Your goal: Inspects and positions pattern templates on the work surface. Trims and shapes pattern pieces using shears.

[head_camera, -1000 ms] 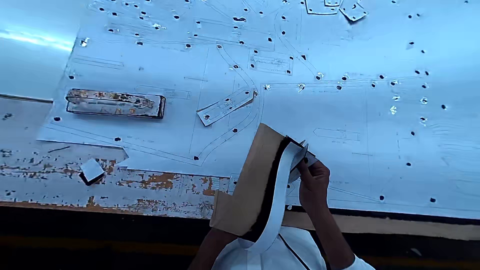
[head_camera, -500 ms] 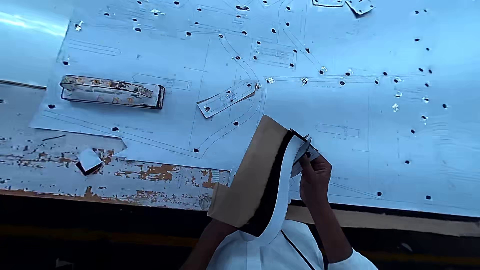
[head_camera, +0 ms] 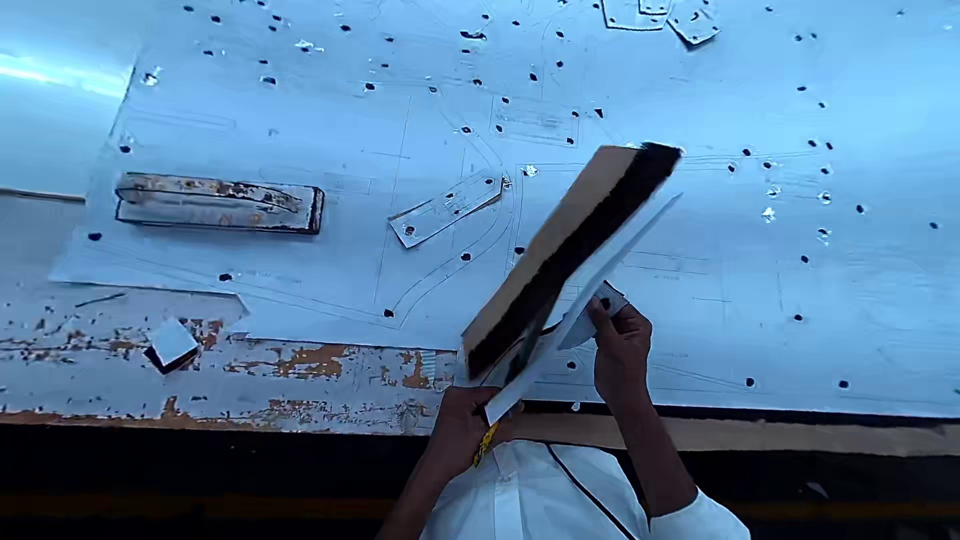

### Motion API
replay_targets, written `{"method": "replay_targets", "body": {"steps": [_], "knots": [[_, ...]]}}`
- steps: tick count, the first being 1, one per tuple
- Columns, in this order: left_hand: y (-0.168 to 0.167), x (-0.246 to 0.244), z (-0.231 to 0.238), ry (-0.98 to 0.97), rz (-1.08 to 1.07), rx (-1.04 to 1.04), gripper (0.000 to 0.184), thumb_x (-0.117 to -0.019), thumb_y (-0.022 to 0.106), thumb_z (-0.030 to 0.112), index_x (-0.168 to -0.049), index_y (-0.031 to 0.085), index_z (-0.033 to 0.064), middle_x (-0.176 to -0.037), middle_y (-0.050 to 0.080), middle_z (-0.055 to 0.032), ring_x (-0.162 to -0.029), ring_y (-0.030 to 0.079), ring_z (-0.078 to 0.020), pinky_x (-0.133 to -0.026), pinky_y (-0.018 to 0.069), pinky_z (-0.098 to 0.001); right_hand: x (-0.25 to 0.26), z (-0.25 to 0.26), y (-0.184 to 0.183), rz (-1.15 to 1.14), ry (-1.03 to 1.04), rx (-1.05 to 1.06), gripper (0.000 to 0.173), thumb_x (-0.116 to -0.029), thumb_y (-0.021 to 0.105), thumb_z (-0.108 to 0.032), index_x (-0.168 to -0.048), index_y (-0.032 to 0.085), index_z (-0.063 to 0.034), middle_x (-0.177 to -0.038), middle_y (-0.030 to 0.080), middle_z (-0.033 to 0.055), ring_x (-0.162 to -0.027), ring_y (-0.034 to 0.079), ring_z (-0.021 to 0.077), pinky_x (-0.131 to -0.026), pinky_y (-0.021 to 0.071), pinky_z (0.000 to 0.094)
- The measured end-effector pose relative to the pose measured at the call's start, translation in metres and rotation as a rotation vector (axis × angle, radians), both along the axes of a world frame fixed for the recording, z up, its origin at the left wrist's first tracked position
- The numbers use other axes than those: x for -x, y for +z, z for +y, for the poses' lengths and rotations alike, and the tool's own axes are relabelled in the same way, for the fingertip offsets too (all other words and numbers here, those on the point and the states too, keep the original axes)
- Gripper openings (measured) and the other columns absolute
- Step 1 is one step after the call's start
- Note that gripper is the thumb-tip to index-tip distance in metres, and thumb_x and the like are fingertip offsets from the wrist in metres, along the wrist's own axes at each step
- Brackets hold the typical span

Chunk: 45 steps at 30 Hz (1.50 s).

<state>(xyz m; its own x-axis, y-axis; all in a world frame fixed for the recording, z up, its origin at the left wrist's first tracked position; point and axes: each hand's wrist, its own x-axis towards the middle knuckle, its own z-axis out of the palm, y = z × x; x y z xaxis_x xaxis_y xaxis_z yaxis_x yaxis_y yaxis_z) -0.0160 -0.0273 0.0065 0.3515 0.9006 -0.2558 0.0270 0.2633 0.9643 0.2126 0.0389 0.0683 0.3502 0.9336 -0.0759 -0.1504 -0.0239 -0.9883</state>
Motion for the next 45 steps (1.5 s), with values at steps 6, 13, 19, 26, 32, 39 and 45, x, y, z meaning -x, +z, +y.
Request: {"method": "replay_targets", "body": {"steps": [6,13,19,26,32,39,45], "knots": [[0.03,0.007,0.026,0.274,-0.051,0.243,0.018,-0.0809,0.069,0.009,-0.093,0.074,-0.0035,-0.081,0.076,-0.015,-0.057,0.07,-0.0191,-0.051,0.0582,-0.0298,-0.006,-0.004,-0.001,0.14,-0.074,0.115,0.017,-0.1047,0.06,-0.022,-0.114,0.069,-0.011,-0.103,0.076,0.007,-0.091,0.075,0.0174,-0.08,0.063,0.0331],[0.044,0.028,0.009,0.253,-0.045,0.172,0.019,-0.0846,0.063,-0.003,-0.101,0.072,-0.0078,-0.089,0.078,-0.0158,-0.059,0.071,-0.0184,-0.05,0.0586,-0.0297,-0.021,-0.017,0.014,0.172,-0.147,0.034,0.019,-0.1046,0.06,-0.025,-0.115,0.068,-0.0111,-0.099,0.077,0.0116,-0.086,0.077,0.0203,-0.078,0.064,0.034],[0.051,0.032,-0.002,0.012,-0.029,-0.063,0.021,-0.0831,0.067,-0.006,-0.103,0.073,-0.0056,-0.091,0.079,-0.0092,-0.064,0.073,-0.0142,-0.057,0.0626,-0.0296,-0.053,-0.021,0.048,0.061,0.009,-0.033,0.012,-0.1001,0.061,-0.013,-0.105,0.069,-0.0047,-0.083,0.075,0.0108,-0.069,0.074,0.0186,-0.067,0.0655,0.0355],[0.059,0.022,0.0,-0.165,0.19,-0.496,0.023,-0.0811,0.073,0.003,-0.103,0.077,-0.0018,-0.092,0.078,-0.0079,-0.075,0.072,-0.0056,-0.07,0.0607,-0.0231,-0.084,-0.028,0.101,-0.095,0.36,-0.083,0.008,-0.0985,0.066,-0.012,-0.1,0.07,-0.0057,-0.079,0.075,0.0089,-0.065,0.074,0.0168,-0.063,0.0651,0.0321],[0.081,0.008,0.003,-0.103,0.613,-0.772,0.024,-0.0783,0.075,0.019,-0.096,0.072,0.0028,-0.082,0.073,-0.0063,-0.073,0.071,-0.0156,-0.066,0.0602,-0.0357,-0.104,-0.027,0.114,-0.09,0.568,-0.183,0.007,-0.0978,0.065,-0.007,-0.101,0.071,-0.0045,-0.079,0.075,0.0048,-0.063,0.073,0.0117,-0.058,0.0637,0.0267],[0.087,-0.012,0.003,-0.087,0.759,-0.868,0.025,-0.0797,0.069,0.026,-0.095,0.073,0.006,-0.079,0.072,-0.0028,-0.069,0.069,-0.0143,-0.061,0.059,-0.0354,-0.134,-0.028,0.1,-0.02,0.733,-0.212,0.011,-0.0967,0.063,-0.003,-0.106,0.069,-0.0014,-0.079,0.075,0.0056,-0.065,0.074,0.0132,-0.06,0.0644,0.0272],[0.102,-0.033,-0.008,-0.103,0.815,-0.836,0.025,-0.08,0.068,0.028,-0.096,0.074,0.0098,-0.08,0.071,0.0014,-0.07,0.067,-0.0084,-0.062,0.0577,-0.0297,-0.153,-0.024,0.091,-0.013,0.86,-0.255,0.015,-0.0954,0.062,0.001,-0.109,0.068,-0.0018,-0.082,0.075,0.0043,-0.065,0.073,0.0132,-0.058,0.0651,0.0282]]}}
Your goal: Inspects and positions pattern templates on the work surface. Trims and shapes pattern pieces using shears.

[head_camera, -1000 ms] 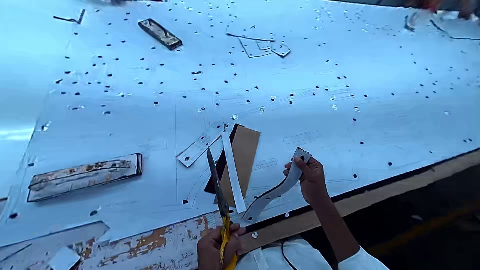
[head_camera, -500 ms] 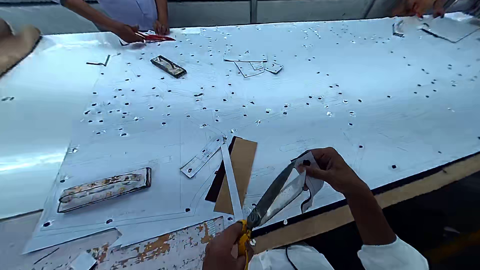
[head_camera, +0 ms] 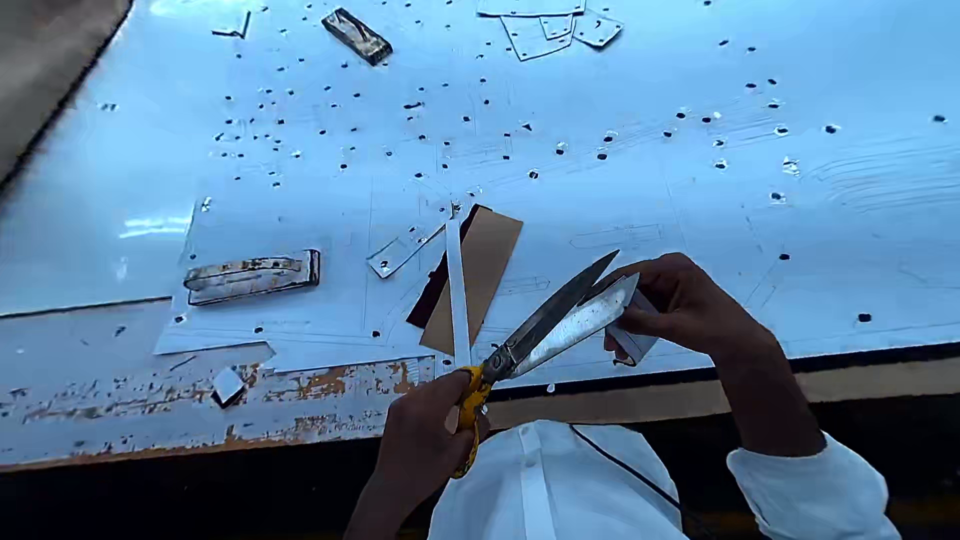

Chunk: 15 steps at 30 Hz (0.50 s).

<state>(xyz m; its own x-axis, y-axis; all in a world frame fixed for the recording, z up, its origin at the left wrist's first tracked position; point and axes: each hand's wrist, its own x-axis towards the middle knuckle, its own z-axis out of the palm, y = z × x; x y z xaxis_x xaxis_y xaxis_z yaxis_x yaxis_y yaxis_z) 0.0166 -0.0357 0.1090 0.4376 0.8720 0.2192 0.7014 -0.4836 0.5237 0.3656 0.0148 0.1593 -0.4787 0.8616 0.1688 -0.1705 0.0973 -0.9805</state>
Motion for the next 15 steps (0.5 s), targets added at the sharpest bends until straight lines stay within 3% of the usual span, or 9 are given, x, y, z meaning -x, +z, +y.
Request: {"method": "replay_targets", "body": {"steps": [2,9,15], "knots": [[0.004,-0.002,-0.004,-0.001,0.009,0.021,0.026,-0.0799,0.068,0.025,-0.1,0.074,0.0097,-0.085,0.072,0.0015,-0.074,0.068,-0.0078,-0.065,0.0593,-0.0295,-0.005,0.001,-0.002,0.031,0.053,-0.027,0.016,-0.0956,0.062,0.001,-0.11,0.068,-0.0015,-0.085,0.075,0.0037,-0.067,0.073,0.012,-0.06,0.0652,0.0276],[0.014,-0.015,-0.013,0.017,-0.008,0.002,0.019,-0.0789,0.067,0.024,-0.092,0.071,0.0113,-0.079,0.067,0.0041,-0.071,0.064,-0.0029,-0.063,0.0554,-0.0233,-0.008,0.001,0.005,0.045,0.116,-0.04,0.011,-0.0951,0.064,0.0,-0.105,0.066,-0.0044,-0.081,0.074,0.0002,-0.066,0.073,0.0092,-0.059,0.0644,0.0249],[0.022,-0.011,-0.018,-0.013,-0.061,0.071,0.018,-0.079,0.069,0.022,-0.094,0.071,0.0126,-0.083,0.068,0.0066,-0.076,0.065,0.0017,-0.068,0.057,-0.0186,-0.01,0.0,0.009,0.023,0.14,-0.085,0.015,-0.0925,0.066,0.001,-0.105,0.067,-0.0068,-0.083,0.075,-0.0027,-0.067,0.073,0.0069,-0.059,0.0642,0.0236]]}}
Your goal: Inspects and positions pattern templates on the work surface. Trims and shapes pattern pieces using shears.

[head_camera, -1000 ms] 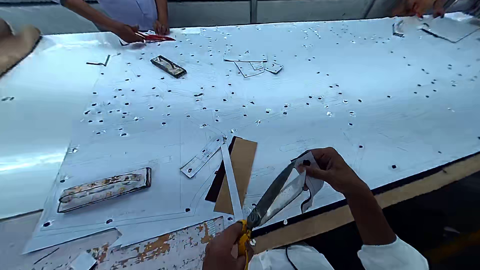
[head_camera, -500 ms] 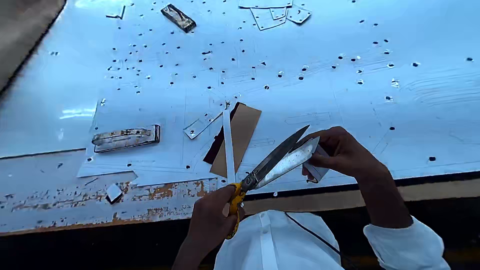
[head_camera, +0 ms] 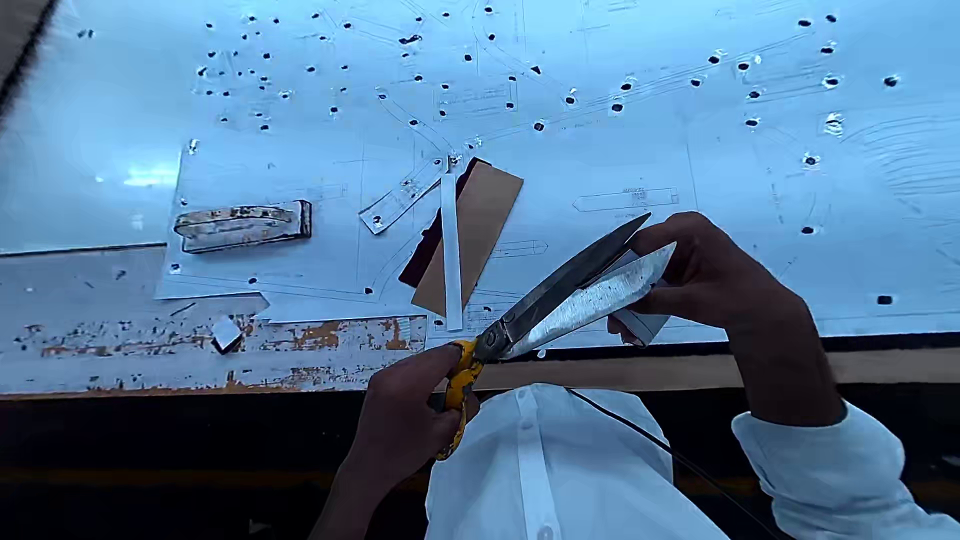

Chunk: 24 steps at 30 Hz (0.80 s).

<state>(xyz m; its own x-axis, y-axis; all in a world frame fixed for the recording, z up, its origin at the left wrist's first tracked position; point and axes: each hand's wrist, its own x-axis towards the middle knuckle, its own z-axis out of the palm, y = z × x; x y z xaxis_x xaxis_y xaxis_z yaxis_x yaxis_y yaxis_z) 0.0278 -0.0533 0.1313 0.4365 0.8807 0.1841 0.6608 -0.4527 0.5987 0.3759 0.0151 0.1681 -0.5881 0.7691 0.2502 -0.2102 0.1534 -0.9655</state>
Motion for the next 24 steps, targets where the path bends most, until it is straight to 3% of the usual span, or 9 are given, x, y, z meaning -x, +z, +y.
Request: {"method": "replay_targets", "body": {"steps": [10,14,24], "knots": [[0.005,0.01,-0.003,-0.02,-0.014,-0.015,0.02,-0.0801,0.07,0.023,-0.096,0.071,0.0112,-0.085,0.068,0.0062,-0.077,0.063,0.0046,-0.067,0.0551,-0.0147,0.011,-0.002,0.004,0.008,0.025,-0.03,0.015,-0.0916,0.062,0.006,-0.103,0.065,-0.0038,-0.082,0.074,-0.0017,-0.067,0.073,0.0078,-0.06,0.0649,0.0249],[0.005,0.014,-0.003,-0.037,-0.037,-0.012,0.021,-0.0809,0.07,0.021,-0.098,0.072,0.0091,-0.086,0.07,0.0049,-0.078,0.064,0.0048,-0.07,0.056,-0.0139,0.016,-0.002,0.006,-0.026,0.013,-0.048,0.012,-0.0924,0.063,0.005,-0.102,0.066,-0.0019,-0.081,0.074,-0.0017,-0.067,0.072,0.0058,-0.061,0.0631,0.0208],[0.005,0.03,-0.004,-0.053,-0.068,0.004,0.018,-0.082,0.07,0.022,-0.095,0.073,0.0097,-0.084,0.069,0.0071,-0.076,0.063,0.0068,-0.068,0.0555,-0.0123,0.033,-0.002,0.009,-0.011,0.029,-0.027,0.009,-0.0946,0.061,0.005,-0.101,0.065,0.0008,-0.08,0.073,0.0011,-0.065,0.072,0.0085,-0.059,0.0643,0.0242]]}}
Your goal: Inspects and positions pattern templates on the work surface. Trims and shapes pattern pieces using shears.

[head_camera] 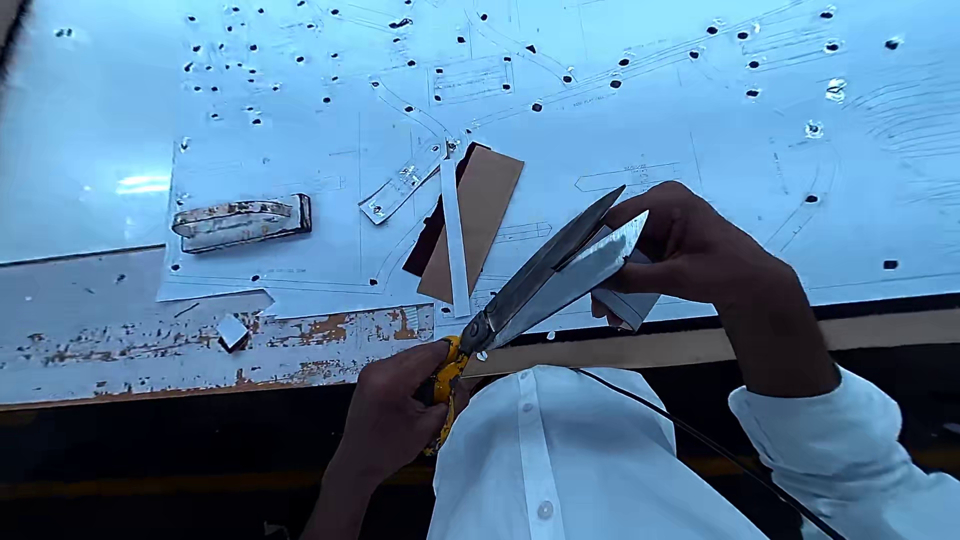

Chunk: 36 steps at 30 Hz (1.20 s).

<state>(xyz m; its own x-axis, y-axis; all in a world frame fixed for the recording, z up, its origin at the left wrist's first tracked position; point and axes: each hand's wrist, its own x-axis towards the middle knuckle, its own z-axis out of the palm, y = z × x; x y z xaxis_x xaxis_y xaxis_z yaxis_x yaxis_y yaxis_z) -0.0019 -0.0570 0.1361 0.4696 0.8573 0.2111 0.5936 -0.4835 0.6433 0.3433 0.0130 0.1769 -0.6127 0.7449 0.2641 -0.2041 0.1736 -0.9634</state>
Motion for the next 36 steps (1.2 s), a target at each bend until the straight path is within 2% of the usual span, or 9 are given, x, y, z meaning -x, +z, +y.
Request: {"method": "replay_targets", "body": {"steps": [10,14,17,19,31,36], "knots": [[0.005,0.005,-0.001,0.006,0.027,0.041,0.02,-0.0807,0.07,0.019,-0.097,0.073,0.0076,-0.084,0.069,0.0061,-0.074,0.062,0.0062,-0.066,0.0548,-0.0119,0.01,0.0,0.0,-0.003,-0.009,0.013,0.008,-0.0945,0.06,0.006,-0.099,0.064,0.0002,-0.08,0.073,0.0011,-0.065,0.073,0.0099,-0.058,0.065,0.0264],[0.007,0.006,0.002,0.019,0.085,0.049,0.019,-0.0785,0.07,0.022,-0.095,0.071,0.0112,-0.082,0.067,0.008,-0.072,0.062,0.0055,-0.062,0.054,-0.013,0.01,0.002,-0.001,-0.037,-0.034,-0.012,0.007,-0.0939,0.063,0.004,-0.099,0.065,-0.0002,-0.08,0.073,0.0002,-0.064,0.072,0.0088,-0.057,0.0646,0.025],[0.008,0.006,0.002,0.031,0.094,0.044,0.021,-0.0794,0.07,0.022,-0.097,0.073,0.0106,-0.085,0.068,0.0073,-0.075,0.063,0.0056,-0.065,0.0539,-0.0122,0.01,0.001,0.0,-0.034,-0.032,0.015,0.01,-0.0934,0.062,0.006,-0.101,0.065,0.0001,-0.081,0.073,0.0006,-0.065,0.073,0.0096,-0.058,0.0653,0.026],[0.006,0.005,0.002,0.032,0.095,0.021,0.019,-0.0795,0.07,0.023,-0.093,0.072,0.0101,-0.082,0.067,0.0068,-0.072,0.061,0.0053,-0.063,0.0522,-0.0121,0.011,0.0,0.001,-0.046,-0.045,0.027,0.01,-0.0942,0.061,0.005,-0.101,0.065,-0.0005,-0.08,0.074,0.0002,-0.065,0.073,0.0097,-0.058,0.0653,0.0259],[0.007,0.003,0.003,0.05,0.079,0.03,0.025,-0.079,0.071,0.021,-0.1,0.075,0.0083,-0.091,0.072,0.0037,-0.081,0.066,0.0032,-0.072,0.0563,-0.0145,0.012,0.002,0.001,-0.047,-0.063,0.02,0.011,-0.093,0.062,0.005,-0.101,0.066,-0.0004,-0.08,0.074,0.0002,-0.064,0.072,0.0088,-0.058,0.0647,0.0247],[0.006,0.005,0.003,0.042,0.052,0.044,0.026,-0.0787,0.071,0.02,-0.101,0.074,0.0081,-0.089,0.071,0.005,-0.078,0.065,0.004,-0.069,0.0558,-0.0141,0.013,0.002,0.002,-0.049,-0.05,0.032,0.011,-0.0937,0.061,0.006,-0.102,0.066,0.0007,-0.082,0.074,0.0011,-0.065,0.072,0.0092,-0.059,0.0648,0.0249]]}}
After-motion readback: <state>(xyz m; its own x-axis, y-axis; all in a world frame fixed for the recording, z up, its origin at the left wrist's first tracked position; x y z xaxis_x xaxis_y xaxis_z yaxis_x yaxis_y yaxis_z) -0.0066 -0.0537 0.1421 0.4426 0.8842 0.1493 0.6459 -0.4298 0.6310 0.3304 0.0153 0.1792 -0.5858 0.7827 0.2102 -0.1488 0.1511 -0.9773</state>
